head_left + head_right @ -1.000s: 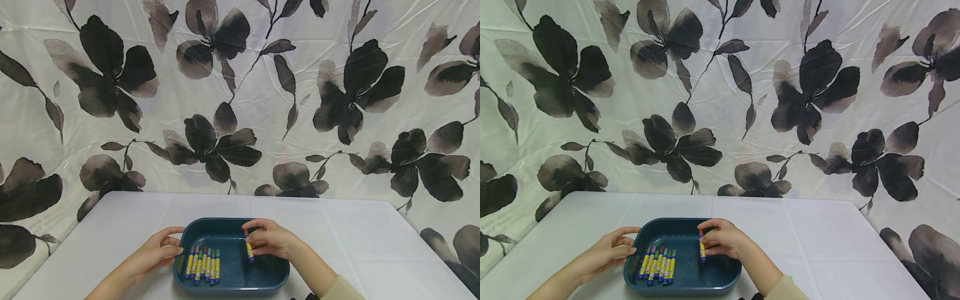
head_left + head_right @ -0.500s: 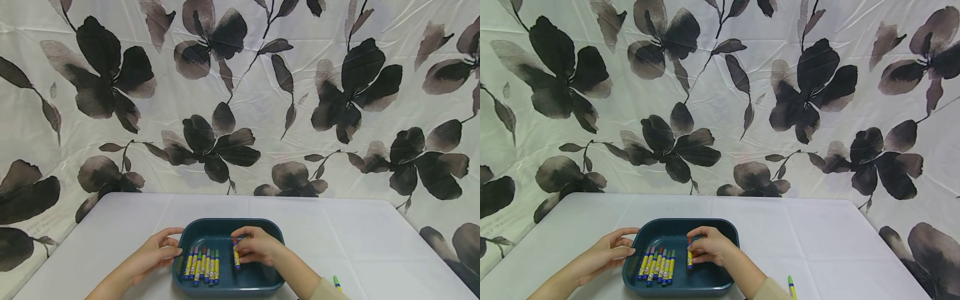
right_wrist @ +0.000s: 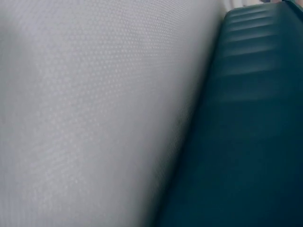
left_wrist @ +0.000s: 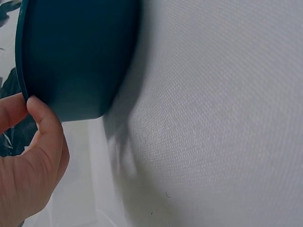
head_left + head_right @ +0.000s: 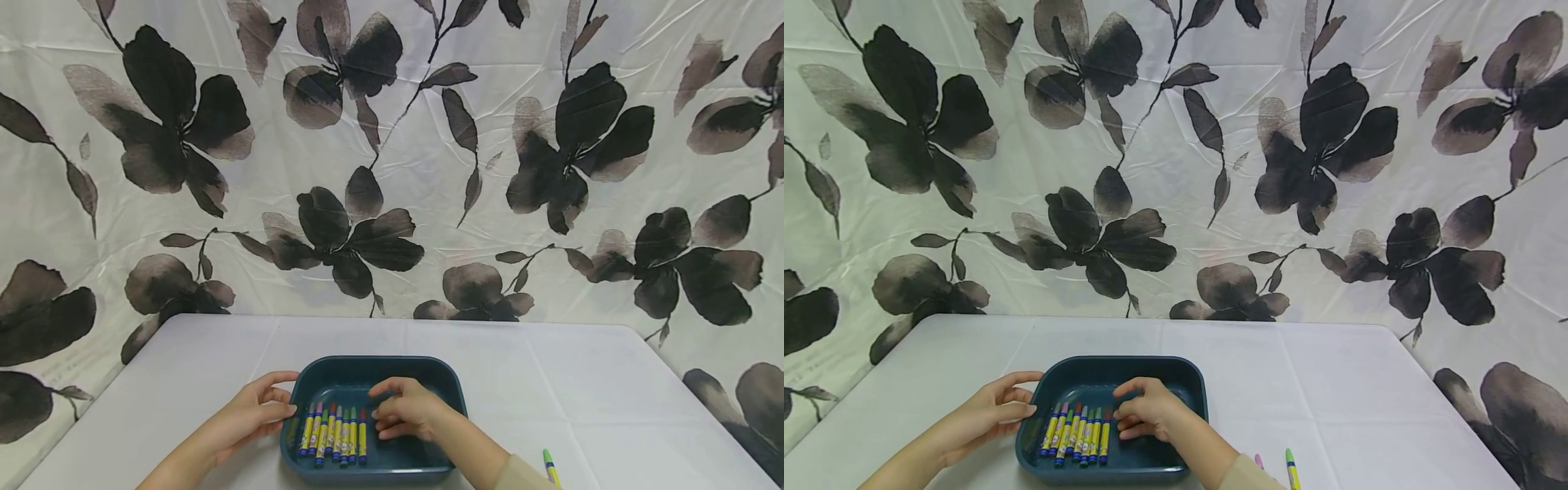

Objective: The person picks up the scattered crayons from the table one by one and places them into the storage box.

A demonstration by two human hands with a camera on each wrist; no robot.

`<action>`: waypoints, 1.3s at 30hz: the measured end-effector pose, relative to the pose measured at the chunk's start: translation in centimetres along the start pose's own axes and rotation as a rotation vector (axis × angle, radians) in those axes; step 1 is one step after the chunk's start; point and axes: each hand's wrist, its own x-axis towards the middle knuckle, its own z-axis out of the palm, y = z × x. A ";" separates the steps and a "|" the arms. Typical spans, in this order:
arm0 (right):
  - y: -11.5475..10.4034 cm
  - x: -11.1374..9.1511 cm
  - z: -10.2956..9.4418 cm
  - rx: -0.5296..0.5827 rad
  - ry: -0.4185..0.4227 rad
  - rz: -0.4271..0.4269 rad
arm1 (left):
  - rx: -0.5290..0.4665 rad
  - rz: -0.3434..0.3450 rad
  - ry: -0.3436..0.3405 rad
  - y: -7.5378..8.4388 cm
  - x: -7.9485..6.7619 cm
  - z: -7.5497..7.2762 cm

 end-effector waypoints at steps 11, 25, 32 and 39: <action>-1.0 -1.2 -1.7 -0.036 -0.007 -0.010 | -0.010 0.014 -0.017 -0.2 -0.1 -0.2; -3.6 -4.2 -7.2 -0.104 -0.101 -0.105 | -0.013 0.012 -0.006 -0.3 -0.1 -0.1; -4.2 -5.8 -10.2 -0.127 -0.075 -0.119 | -0.015 0.014 -0.004 0.0 -0.1 0.0; -3.9 -7.5 -12.3 -0.133 -0.051 -0.119 | -0.008 0.014 -0.005 0.2 -0.2 0.1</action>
